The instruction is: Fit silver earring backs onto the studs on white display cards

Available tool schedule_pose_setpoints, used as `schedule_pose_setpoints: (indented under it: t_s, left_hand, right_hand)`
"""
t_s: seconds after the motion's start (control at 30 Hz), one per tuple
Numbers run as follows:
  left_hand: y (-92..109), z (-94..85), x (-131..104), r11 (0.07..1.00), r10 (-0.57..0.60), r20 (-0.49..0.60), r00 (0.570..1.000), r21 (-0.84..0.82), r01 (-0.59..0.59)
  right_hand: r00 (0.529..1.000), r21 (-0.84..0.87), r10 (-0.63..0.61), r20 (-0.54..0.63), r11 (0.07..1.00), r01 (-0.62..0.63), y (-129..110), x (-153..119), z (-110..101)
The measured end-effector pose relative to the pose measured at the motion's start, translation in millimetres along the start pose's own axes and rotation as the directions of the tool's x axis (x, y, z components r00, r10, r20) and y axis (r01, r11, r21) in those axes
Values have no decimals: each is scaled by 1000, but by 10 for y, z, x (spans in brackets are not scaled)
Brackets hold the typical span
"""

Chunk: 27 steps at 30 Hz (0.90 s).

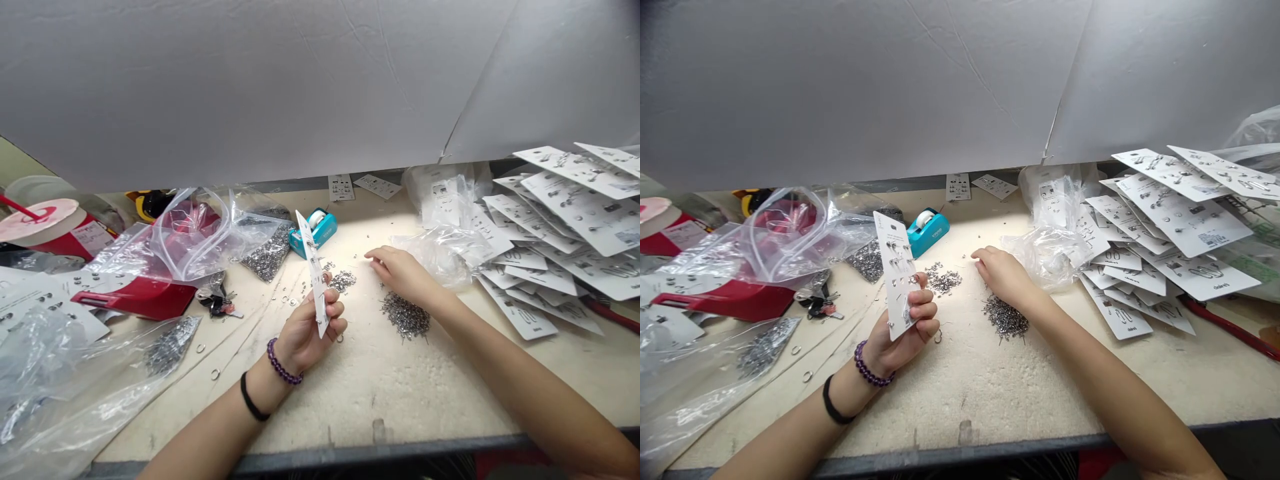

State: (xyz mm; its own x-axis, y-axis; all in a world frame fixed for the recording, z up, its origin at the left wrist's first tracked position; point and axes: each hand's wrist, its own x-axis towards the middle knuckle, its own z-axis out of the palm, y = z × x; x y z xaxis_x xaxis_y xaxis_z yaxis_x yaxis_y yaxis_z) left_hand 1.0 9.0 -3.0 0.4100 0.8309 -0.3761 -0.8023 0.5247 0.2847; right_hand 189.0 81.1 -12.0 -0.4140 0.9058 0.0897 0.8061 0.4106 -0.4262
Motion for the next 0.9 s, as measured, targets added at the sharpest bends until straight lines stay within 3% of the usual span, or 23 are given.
schedule_pose_setpoints:
  t_s: [0.23, 0.47, 0.67, 0.9]
  left_hand:
    - [51, 19, -13, 998, 18, 46, 999, -61, -15]
    - [143, 53, -38, 992, 60, 75, 995, -113, -51]
    - [121, 47, -30, 995, 60, 44, 997, -85, -56]
    - [114, 27, -24, 992, 36, 69, 997, -124, -27]
  right_hand:
    - [998, -54, -61, 12, 997, 62, -80, 320, 95]
    - [956, 15, -233, 176, 972, 234, -195, 185, -27]
    - [954, -139, -201, 222, 962, 235, -257, 106, 22]
    - [967, -106, -191, 171, 972, 211, -253, 117, 27]
